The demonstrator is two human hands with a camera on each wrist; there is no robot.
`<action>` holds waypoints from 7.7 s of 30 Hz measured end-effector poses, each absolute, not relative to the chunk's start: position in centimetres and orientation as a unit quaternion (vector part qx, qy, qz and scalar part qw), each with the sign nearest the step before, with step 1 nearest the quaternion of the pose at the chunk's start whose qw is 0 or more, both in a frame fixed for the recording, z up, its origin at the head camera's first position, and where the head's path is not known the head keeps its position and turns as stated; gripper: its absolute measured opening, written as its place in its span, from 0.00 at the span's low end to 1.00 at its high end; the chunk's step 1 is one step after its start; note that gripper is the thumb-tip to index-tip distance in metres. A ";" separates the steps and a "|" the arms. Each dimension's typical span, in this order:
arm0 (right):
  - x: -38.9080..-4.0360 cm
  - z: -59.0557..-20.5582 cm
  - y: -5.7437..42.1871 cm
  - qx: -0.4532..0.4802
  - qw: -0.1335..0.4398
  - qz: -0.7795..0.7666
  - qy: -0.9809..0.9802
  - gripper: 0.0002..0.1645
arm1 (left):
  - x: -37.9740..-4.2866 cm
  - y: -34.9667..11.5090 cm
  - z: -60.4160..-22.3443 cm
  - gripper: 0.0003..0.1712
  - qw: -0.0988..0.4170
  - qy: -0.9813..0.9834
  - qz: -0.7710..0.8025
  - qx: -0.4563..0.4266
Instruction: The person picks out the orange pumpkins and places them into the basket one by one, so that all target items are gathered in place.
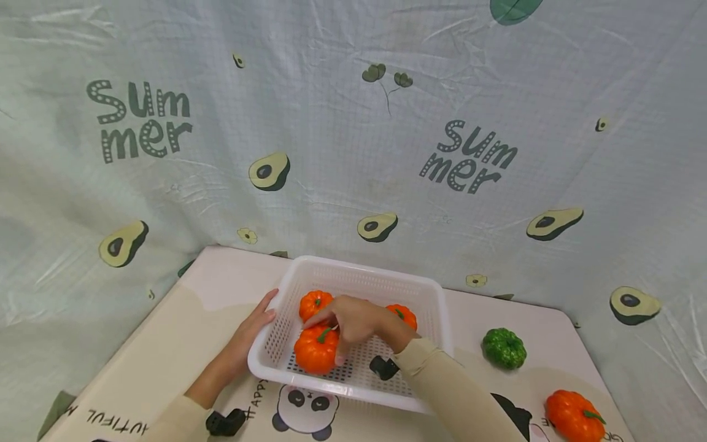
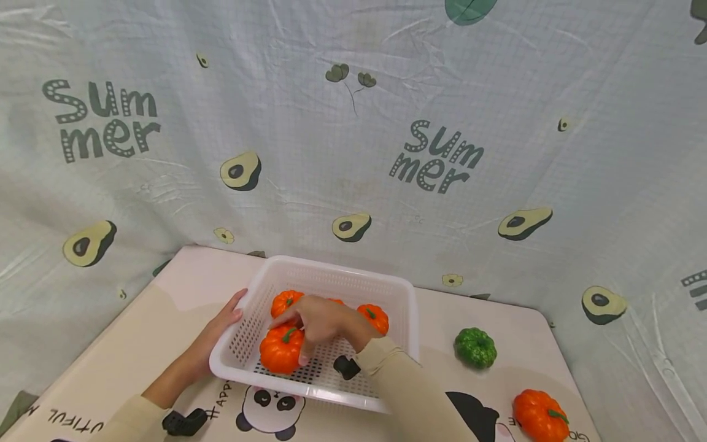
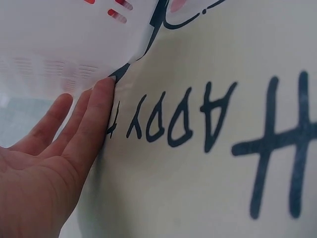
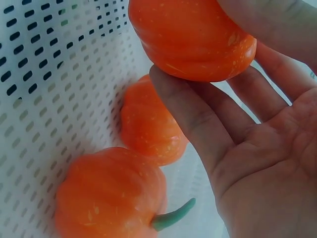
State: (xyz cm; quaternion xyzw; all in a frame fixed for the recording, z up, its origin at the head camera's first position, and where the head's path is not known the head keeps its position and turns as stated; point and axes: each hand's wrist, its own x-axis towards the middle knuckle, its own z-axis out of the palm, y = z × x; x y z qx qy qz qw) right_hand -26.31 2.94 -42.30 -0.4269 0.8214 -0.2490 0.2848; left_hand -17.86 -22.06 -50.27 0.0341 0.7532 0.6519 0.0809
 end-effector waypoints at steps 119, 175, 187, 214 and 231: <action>-25.5 -38.7 13.1 -0.310 0.164 -0.477 0.806 0.13 | -17.9 -22.1 -50.2 0.36 0.099 0.747 0.657 0.027; -15.9 -42.8 41.8 0.052 0.038 -0.393 0.917 0.35 | -17.7 -22.0 -50.2 0.37 0.112 0.737 0.666 0.014; -14.7 -47.6 45.7 0.126 0.124 -0.312 0.934 0.57 | -18.0 -21.9 -50.3 0.37 0.102 0.740 0.665 0.026; -14.3 -49.4 45.8 0.194 0.146 -0.382 0.892 0.65 | -18.0 -21.7 -50.3 0.37 0.102 0.738 0.667 0.026; -14.3 -47.0 42.9 0.138 0.147 -0.369 0.907 0.55 | -17.9 -21.7 -50.2 0.37 0.102 0.745 0.659 0.022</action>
